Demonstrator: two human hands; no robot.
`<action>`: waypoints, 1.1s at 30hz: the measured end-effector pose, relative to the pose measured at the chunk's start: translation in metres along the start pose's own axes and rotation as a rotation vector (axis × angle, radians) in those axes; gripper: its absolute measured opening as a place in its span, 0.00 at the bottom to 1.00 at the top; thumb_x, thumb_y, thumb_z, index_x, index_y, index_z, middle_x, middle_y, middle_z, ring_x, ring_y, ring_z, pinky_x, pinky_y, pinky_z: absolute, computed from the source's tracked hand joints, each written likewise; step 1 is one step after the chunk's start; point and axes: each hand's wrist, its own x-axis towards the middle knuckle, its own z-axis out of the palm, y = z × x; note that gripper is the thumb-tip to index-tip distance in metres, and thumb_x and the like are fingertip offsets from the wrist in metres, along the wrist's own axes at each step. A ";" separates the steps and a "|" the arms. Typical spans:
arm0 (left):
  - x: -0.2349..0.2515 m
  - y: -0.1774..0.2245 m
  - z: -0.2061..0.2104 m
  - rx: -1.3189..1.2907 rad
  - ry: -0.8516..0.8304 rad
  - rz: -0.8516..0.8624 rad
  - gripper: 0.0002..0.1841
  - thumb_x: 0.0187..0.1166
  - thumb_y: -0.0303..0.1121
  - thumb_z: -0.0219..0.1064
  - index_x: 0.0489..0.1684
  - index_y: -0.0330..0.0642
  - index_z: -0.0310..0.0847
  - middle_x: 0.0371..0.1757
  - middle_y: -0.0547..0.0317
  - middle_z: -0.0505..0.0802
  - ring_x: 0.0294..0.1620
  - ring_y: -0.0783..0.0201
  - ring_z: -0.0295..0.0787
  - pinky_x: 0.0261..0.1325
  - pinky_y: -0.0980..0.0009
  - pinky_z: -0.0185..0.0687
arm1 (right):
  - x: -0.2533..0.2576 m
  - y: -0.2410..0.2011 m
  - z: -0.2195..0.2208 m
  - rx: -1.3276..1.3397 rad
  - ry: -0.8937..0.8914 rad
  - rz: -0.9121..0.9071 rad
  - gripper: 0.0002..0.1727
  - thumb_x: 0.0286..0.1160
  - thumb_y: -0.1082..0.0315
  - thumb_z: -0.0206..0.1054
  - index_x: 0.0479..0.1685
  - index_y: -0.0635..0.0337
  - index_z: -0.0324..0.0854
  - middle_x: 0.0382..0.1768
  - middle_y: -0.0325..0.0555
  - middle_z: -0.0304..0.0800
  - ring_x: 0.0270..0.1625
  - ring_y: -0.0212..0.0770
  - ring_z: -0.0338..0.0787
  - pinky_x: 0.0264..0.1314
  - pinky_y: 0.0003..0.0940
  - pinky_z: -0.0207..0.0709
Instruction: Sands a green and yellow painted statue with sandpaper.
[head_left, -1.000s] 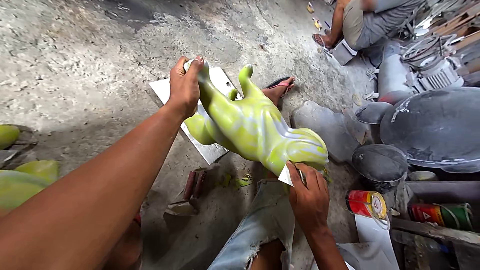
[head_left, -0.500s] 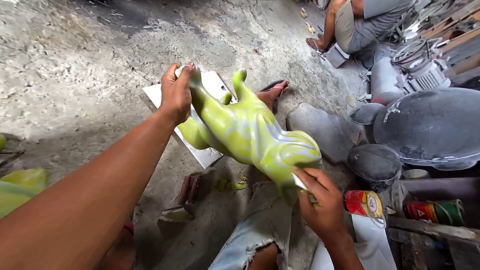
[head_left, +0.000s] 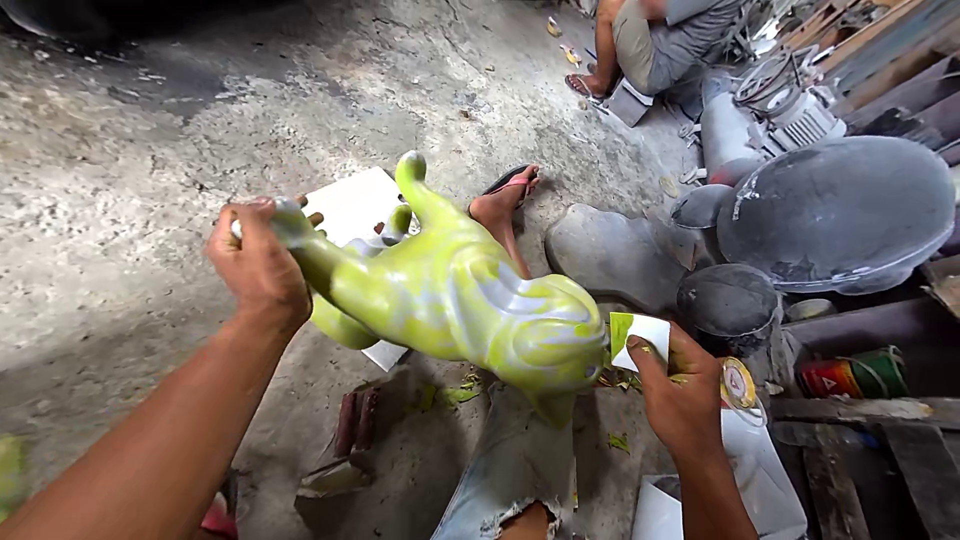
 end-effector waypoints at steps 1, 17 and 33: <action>-0.003 0.000 -0.002 -0.010 0.013 0.000 0.17 0.91 0.47 0.49 0.54 0.45 0.78 0.59 0.56 0.94 0.54 0.53 0.95 0.56 0.51 0.92 | -0.001 -0.001 0.000 0.095 0.017 0.033 0.11 0.77 0.69 0.67 0.52 0.53 0.91 0.45 0.40 0.95 0.42 0.38 0.94 0.42 0.35 0.92; -0.030 0.003 -0.020 -0.101 0.085 -0.046 0.19 0.91 0.45 0.43 0.59 0.45 0.75 0.63 0.55 0.92 0.57 0.53 0.94 0.59 0.51 0.90 | 0.005 0.008 -0.003 0.146 -0.195 0.087 0.31 0.74 0.68 0.74 0.80 0.42 0.77 0.55 0.42 0.92 0.49 0.42 0.94 0.47 0.40 0.93; -0.029 0.003 -0.021 -0.078 0.059 -0.022 0.19 0.91 0.46 0.42 0.55 0.46 0.76 0.61 0.54 0.93 0.56 0.52 0.94 0.59 0.50 0.90 | 0.028 -0.008 -0.008 -0.388 -0.521 -0.155 0.13 0.72 0.65 0.69 0.50 0.38 0.93 0.47 0.24 0.91 0.47 0.23 0.90 0.48 0.31 0.89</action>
